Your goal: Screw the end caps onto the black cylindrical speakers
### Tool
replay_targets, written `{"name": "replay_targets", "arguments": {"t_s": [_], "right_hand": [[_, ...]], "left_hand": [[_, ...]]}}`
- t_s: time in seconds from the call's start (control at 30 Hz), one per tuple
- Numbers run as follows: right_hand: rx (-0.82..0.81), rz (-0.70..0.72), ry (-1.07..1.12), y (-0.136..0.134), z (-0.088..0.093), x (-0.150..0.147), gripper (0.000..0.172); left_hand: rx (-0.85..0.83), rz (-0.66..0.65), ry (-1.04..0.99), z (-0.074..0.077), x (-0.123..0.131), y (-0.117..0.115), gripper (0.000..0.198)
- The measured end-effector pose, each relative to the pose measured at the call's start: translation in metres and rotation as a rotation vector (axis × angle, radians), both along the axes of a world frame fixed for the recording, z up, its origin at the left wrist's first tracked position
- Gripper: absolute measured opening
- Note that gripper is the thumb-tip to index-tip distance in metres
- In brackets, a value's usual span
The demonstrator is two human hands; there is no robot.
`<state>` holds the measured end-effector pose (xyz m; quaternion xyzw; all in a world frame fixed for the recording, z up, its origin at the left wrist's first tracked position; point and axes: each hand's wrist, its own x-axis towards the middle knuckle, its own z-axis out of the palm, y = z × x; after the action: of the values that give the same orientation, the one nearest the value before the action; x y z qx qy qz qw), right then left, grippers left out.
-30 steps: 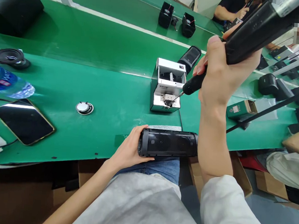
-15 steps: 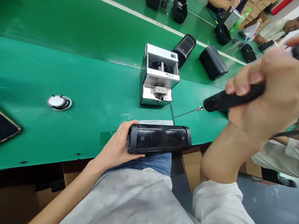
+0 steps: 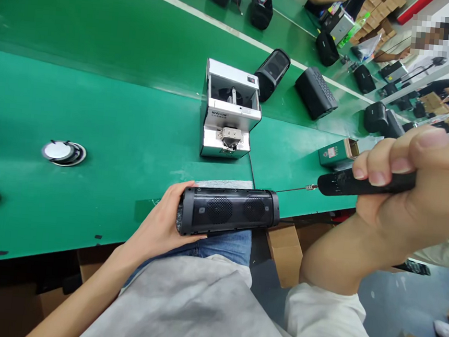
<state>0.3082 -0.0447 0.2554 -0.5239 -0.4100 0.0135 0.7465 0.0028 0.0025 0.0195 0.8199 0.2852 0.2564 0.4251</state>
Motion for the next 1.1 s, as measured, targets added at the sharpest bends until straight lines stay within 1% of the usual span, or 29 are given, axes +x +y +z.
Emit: {"name": "replay_targets", "arguments": {"t_s": [0.1,0.23,0.33,0.4,0.47,0.53,0.57,0.73,0.8,0.9,0.97,1.0,1.07,1.1], "right_hand": [[0.058,0.064,-0.087,0.002,-0.017,-0.002,0.020],[0.016,0.142,-0.086,0.004,-0.048,0.007,0.026],[0.019,0.140,-0.090,0.004,-0.065,0.009,0.026],[0.024,0.088,-0.102,0.003,-0.069,0.007,0.023],[-0.010,0.031,-0.110,0.002,-0.069,0.004,0.023],[-0.023,0.007,-0.110,0.002,-0.069,0.004,0.025],[-0.026,0.014,-0.102,0.002,-0.069,0.005,0.024],[0.053,0.165,-0.131,0.002,-0.073,0.017,0.022],[0.057,0.177,-0.113,0.003,-0.075,0.019,0.024],[0.036,0.159,-0.062,0.005,-0.076,0.020,0.026],[0.008,0.181,-0.058,0.005,-0.070,0.021,0.031],[-0.013,0.212,-0.061,0.004,-0.064,0.023,0.035],[-0.060,0.267,-0.054,-0.001,-0.044,0.025,0.045],[-0.066,0.254,-0.036,-0.004,-0.032,0.026,0.048]], "left_hand": [[-0.002,-0.004,-0.003,0.003,0.000,0.000,0.107],[-0.043,0.002,0.014,0.008,0.000,0.000,0.104],[-0.058,0.008,0.018,0.010,0.000,0.000,0.104],[-0.062,0.012,0.023,0.011,-0.001,0.000,0.104],[-0.070,0.015,0.033,0.011,-0.001,0.000,0.104],[-0.078,0.015,0.036,0.011,-0.002,-0.001,0.105],[-0.079,0.014,0.035,0.011,-0.002,-0.001,0.105],[-0.070,0.017,0.026,0.009,-0.002,0.000,0.104],[-0.069,0.015,0.025,0.008,-0.001,-0.001,0.104],[-0.055,0.011,0.018,0.006,0.000,-0.002,0.107],[-0.035,0.010,0.013,0.005,0.001,-0.002,0.110],[-0.023,0.009,0.011,0.004,0.001,-0.002,0.111],[-0.003,0.000,0.005,0.004,0.001,-0.003,0.112],[0.001,-0.002,0.003,0.003,0.001,-0.003,0.113]]}}
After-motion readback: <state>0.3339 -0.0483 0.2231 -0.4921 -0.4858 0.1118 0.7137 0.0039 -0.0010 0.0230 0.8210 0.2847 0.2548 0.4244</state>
